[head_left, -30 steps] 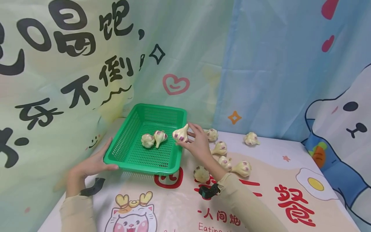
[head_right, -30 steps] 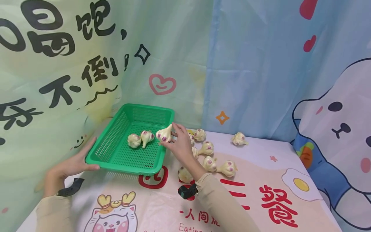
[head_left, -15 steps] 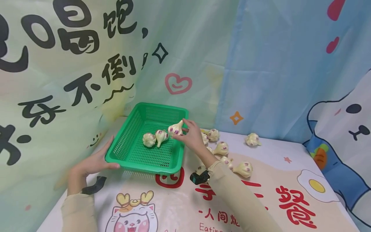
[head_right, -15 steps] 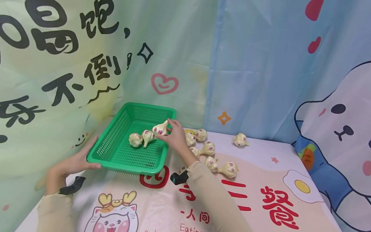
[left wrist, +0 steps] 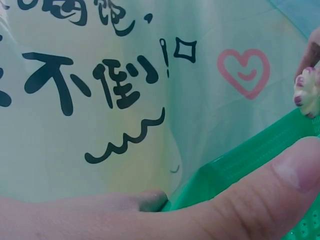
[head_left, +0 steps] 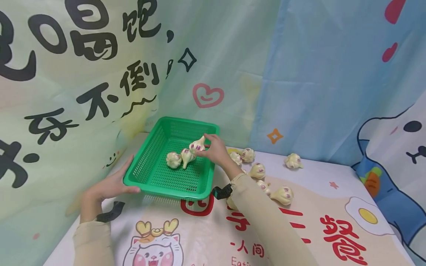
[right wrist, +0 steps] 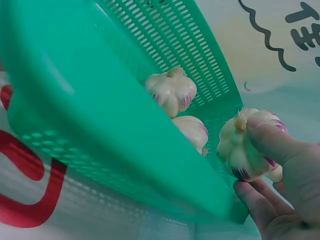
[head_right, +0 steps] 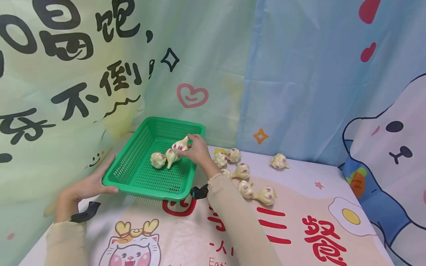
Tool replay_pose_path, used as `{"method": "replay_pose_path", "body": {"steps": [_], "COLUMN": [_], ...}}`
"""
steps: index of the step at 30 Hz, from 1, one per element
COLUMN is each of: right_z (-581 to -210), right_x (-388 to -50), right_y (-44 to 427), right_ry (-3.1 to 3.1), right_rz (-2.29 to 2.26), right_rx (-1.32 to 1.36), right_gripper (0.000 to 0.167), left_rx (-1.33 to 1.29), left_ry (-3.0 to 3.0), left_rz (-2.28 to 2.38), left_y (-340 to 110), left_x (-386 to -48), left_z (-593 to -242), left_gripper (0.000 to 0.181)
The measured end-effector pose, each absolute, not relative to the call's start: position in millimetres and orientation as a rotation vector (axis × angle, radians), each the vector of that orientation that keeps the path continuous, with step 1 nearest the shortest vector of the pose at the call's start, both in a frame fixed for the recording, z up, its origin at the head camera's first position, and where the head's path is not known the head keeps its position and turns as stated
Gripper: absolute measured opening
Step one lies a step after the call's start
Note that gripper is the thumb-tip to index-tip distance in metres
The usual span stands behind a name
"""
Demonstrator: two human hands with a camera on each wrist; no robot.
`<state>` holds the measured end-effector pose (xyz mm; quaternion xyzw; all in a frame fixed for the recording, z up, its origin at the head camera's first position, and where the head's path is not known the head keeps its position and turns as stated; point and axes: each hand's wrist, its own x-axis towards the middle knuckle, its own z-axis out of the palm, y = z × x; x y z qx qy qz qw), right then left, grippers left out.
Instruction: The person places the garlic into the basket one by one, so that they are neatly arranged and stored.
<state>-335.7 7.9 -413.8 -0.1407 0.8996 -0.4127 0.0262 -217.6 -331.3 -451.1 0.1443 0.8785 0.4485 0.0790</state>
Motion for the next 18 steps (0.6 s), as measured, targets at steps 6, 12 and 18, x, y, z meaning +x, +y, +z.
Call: {"method": "replay_pose_path", "body": {"steps": [6, 12, 18], "right_z": [-417, -417, -418], "right_x": [-342, -347, -350], "right_y": [0, -8, -12], "right_ry": [2.812, 2.892, 2.949], "right_rz": [-1.197, -1.001, -0.825], "right_rx": [-0.448, -0.506, -0.528], "right_gripper": [0.089, 0.086, 0.086], "left_rx": [0.413, 0.421, 0.423], "left_ry": [2.626, 2.633, 2.621], "left_rz": [1.323, 1.331, 1.339], "left_y": [-330, -331, -331], "left_x": [-215, -213, -216], "left_z": [-449, -447, -448], "left_gripper": [0.123, 0.123, 0.123]}}
